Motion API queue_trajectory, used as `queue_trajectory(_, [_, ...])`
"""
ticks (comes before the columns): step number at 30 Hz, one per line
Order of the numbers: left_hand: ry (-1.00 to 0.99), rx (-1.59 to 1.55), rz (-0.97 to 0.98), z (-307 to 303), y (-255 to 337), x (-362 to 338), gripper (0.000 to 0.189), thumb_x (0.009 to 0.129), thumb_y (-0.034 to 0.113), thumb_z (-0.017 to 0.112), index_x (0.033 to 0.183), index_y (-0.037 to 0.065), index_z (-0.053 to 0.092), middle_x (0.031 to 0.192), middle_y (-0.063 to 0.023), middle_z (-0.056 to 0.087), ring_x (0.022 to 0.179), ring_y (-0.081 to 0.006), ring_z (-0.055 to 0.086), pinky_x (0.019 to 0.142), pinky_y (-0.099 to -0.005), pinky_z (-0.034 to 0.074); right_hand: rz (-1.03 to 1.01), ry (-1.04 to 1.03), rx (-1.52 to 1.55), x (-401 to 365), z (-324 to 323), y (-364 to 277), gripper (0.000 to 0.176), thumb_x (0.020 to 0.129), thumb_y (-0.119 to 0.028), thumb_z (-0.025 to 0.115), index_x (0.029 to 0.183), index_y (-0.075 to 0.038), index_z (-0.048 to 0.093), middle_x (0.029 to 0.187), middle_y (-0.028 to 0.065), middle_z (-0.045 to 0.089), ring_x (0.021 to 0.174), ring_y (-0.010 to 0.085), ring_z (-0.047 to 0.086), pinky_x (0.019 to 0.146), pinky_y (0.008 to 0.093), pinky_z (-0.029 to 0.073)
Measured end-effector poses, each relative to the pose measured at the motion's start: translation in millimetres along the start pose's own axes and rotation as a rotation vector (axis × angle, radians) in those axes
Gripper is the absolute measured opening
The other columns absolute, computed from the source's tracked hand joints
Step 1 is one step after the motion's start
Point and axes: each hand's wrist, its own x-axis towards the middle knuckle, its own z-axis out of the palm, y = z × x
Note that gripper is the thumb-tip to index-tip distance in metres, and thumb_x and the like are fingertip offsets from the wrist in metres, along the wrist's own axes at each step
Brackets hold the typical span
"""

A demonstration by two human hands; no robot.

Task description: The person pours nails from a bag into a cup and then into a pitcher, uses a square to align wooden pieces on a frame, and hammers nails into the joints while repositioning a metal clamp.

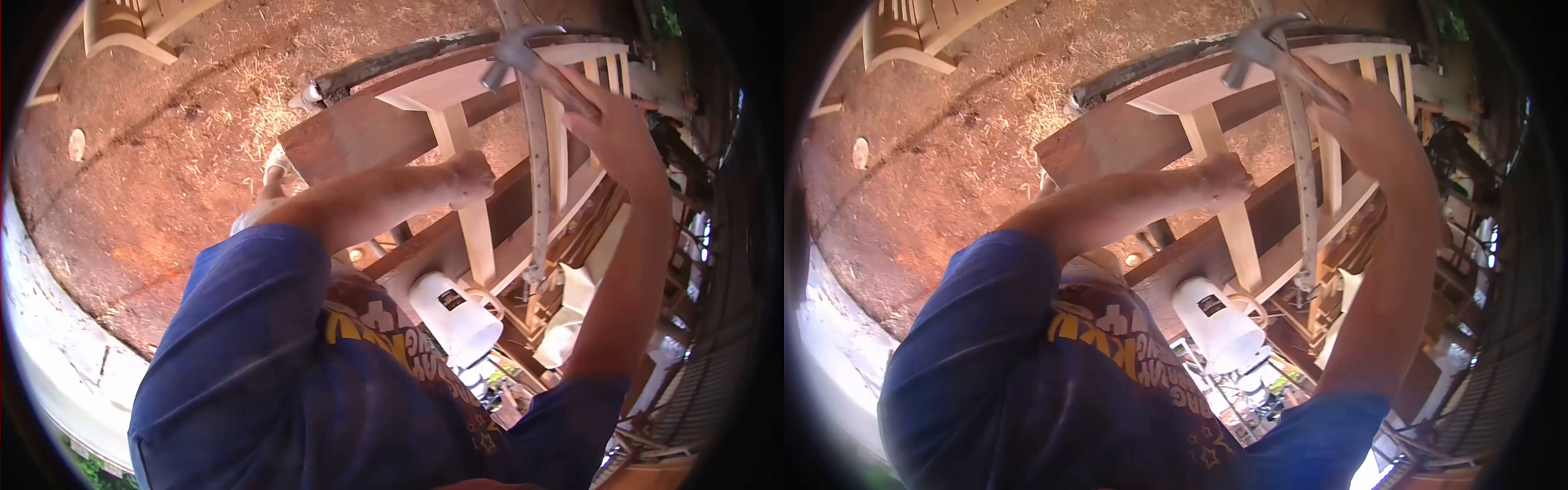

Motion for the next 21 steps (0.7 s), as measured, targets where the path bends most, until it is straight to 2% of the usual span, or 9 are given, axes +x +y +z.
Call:
queue_trajectory(1, [0.038,-0.029,-0.009,2,1,0,0.019,0.074,0.02,0.083,0.091,0.011,0.082,0.096,-0.0052,0.08,0.098,-0.0266,0.078,0.081,-0.0423,0.063,-0.082,-0.036,-0.047,40,0,-4,0.066,0.089,-0.007,0.067,0.154,-0.014,0.056,0.114,0.0159,0.071,0.099,0.0283,0.064,0.099,0.0366,0.05])
queue_trajectory(3, [0.109,-0.069,-0.038,13,-1,1,0.02,0.074,0.018,0.084,0.092,0.012,0.083,0.095,-0.0054,0.081,0.099,-0.0266,0.078,0.08,-0.0408,0.064,-0.271,-0.039,-0.146,112,9,-7,0.066,0.088,-0.006,0.069,0.153,-0.014,0.057,0.105,0.0163,0.07,0.089,0.0265,0.062,0.092,0.0376,0.053])
queue_trajectory(7, [0.192,-0.118,-0.04,17,-2,-3,0.02,0.078,0.017,0.083,0.097,0.014,0.084,0.099,-0.0053,0.081,0.102,-0.0282,0.077,0.081,-0.04,0.065,-0.091,-0.334,-0.39,175,28,-84,0.07,0.085,-0.007,0.072,0.152,-0.019,0.058,0.096,0.016,0.068,0.08,0.0241,0.062,0.078,0.039,0.054])
queue_trajectory(9, [0.188,-0.141,-0.032,17,-4,-2,0.019,0.081,0.017,0.082,0.1,0.014,0.083,0.101,-0.0046,0.081,0.104,-0.0283,0.077,0.082,-0.04,0.064,0.082,-0.542,-0.62,179,34,-127,0.072,0.084,-0.007,0.073,0.153,-0.022,0.058,0.094,0.0158,0.067,0.077,0.0231,0.062,0.073,0.0394,0.054])
queue_trajectory(12, [0.203,-0.134,-0.025,16,-1,-6,0.018,0.083,0.017,0.081,0.101,0.014,0.083,0.102,-0.0042,0.081,0.104,-0.0282,0.077,0.083,-0.0402,0.064,-0.123,-0.484,-0.682,189,32,-120,0.073,0.085,-0.008,0.071,0.154,-0.025,0.056,0.102,0.0173,0.071,0.082,0.027,0.066,0.079,0.0389,0.055])
queue_trajectory(16, [0.198,-0.106,-0.051,19,1,-1,0.017,0.085,0.017,0.079,0.101,0.015,0.084,0.103,-0.0036,0.082,0.105,-0.0274,0.077,0.085,-0.0396,0.064,-0.454,-0.07,-0.437,207,5,-87,0.07,0.088,-0.011,0.07,0.155,-0.023,0.054,0.118,0.0212,0.073,0.096,0.0366,0.071,0.091,0.0379,0.055])
queue_trajectory(19, [0.22,-0.089,-0.097,20,6,-3,0.015,0.086,0.017,0.078,0.1,0.015,0.084,0.104,-0.0033,0.082,0.106,-0.0259,0.076,0.086,-0.0386,0.063,-0.259,0.207,-0.375,186,23,-92,0.069,0.088,-0.013,0.069,0.155,-0.021,0.054,0.125,0.0248,0.071,0.108,0.0426,0.07,0.097,0.0383,0.054])
queue_trajectory(20, [0.235,-0.086,-0.118,20,6,-3,0.015,0.087,0.017,0.077,0.1,0.015,0.084,0.104,-0.0031,0.082,0.107,-0.0253,0.076,0.087,-0.0382,0.063,-0.324,0.157,-0.288,191,31,-66,0.071,0.085,-0.013,0.071,0.154,-0.02,0.055,0.122,0.0262,0.072,0.11,0.0453,0.07,0.096,0.0385,0.054])
queue_trajectory(21, [0.245,-0.07,-0.118,17,5,-4,0.015,0.087,0.017,0.077,0.1,0.015,0.084,0.104,-0.0028,0.082,0.107,-0.0249,0.076,0.087,-0.0382,0.063,-0.404,0.016,-0.433,188,30,-61,0.071,0.085,-0.013,0.072,0.154,-0.02,0.056,0.119,0.0255,0.072,0.108,0.0435,0.07,0.096,0.0384,0.054])
